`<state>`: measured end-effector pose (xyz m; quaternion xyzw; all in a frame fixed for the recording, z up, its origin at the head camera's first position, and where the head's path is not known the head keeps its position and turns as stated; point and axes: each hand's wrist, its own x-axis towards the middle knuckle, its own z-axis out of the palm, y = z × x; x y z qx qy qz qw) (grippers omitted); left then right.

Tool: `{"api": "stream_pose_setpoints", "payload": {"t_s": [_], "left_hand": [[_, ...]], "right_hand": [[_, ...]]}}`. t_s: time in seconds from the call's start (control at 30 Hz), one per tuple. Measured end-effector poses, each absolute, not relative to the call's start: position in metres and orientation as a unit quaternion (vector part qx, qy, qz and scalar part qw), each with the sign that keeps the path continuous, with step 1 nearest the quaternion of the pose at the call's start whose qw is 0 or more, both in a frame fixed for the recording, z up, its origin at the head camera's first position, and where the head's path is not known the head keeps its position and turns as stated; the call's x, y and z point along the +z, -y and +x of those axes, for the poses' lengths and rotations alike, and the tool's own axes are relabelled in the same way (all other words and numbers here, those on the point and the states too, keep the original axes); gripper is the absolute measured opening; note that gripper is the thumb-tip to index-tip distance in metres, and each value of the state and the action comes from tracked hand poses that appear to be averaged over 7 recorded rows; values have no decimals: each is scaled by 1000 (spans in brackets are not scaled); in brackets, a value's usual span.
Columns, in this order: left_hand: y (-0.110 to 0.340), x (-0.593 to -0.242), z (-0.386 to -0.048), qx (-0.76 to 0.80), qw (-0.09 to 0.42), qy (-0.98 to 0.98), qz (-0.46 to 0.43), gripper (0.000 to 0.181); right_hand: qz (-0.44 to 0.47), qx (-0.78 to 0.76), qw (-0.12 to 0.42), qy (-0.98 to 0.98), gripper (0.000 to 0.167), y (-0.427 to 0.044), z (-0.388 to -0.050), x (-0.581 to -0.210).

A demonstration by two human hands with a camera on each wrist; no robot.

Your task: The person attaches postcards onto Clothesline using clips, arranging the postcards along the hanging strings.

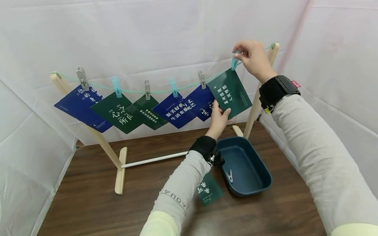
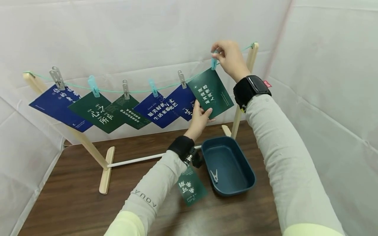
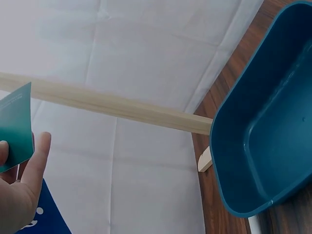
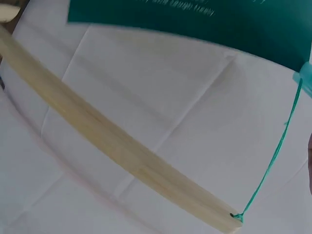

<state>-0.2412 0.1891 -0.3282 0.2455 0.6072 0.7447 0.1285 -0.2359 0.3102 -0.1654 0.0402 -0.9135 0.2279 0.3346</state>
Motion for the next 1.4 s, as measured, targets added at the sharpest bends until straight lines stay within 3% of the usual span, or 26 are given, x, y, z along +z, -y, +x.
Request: {"api": "stream_pose_setpoints", "payload": {"t_s": [0.53, 0.63, 0.77, 0.9, 1.03, 1.17, 1.27, 1.4], "left_hand": [[-197, -326, -244, 745, 125, -616, 223, 48], [-197, -325, -245, 732, 137, -629, 222, 48], [-192, -320, -246, 690, 203, -657, 226, 63], [-190, -320, -245, 656, 269, -671, 216, 68], [-189, -331, -246, 631, 285, -692, 203, 59], [-185, -359, -252, 613, 307, -697, 212, 63], [-178, -380, -249, 595, 334, -698, 219, 64], [-172, -421, -252, 559, 360, -709, 233, 60]], "right_hand": [[61, 198, 228, 951, 23, -317, -230, -157], [65, 194, 188, 961, 28, -317, -231, -154], [68, 188, 146, 969, 33, -320, -232, -153], [69, 192, 152, 967, 34, -324, -236, -159], [72, 195, 147, 967, 37, -320, -232, -160], [50, 205, 154, 965, 42, -318, -228, -162], [28, 218, 204, 954, 47, -315, -223, -170], [23, 248, 335, 909, 41, -304, -214, -185]]}}
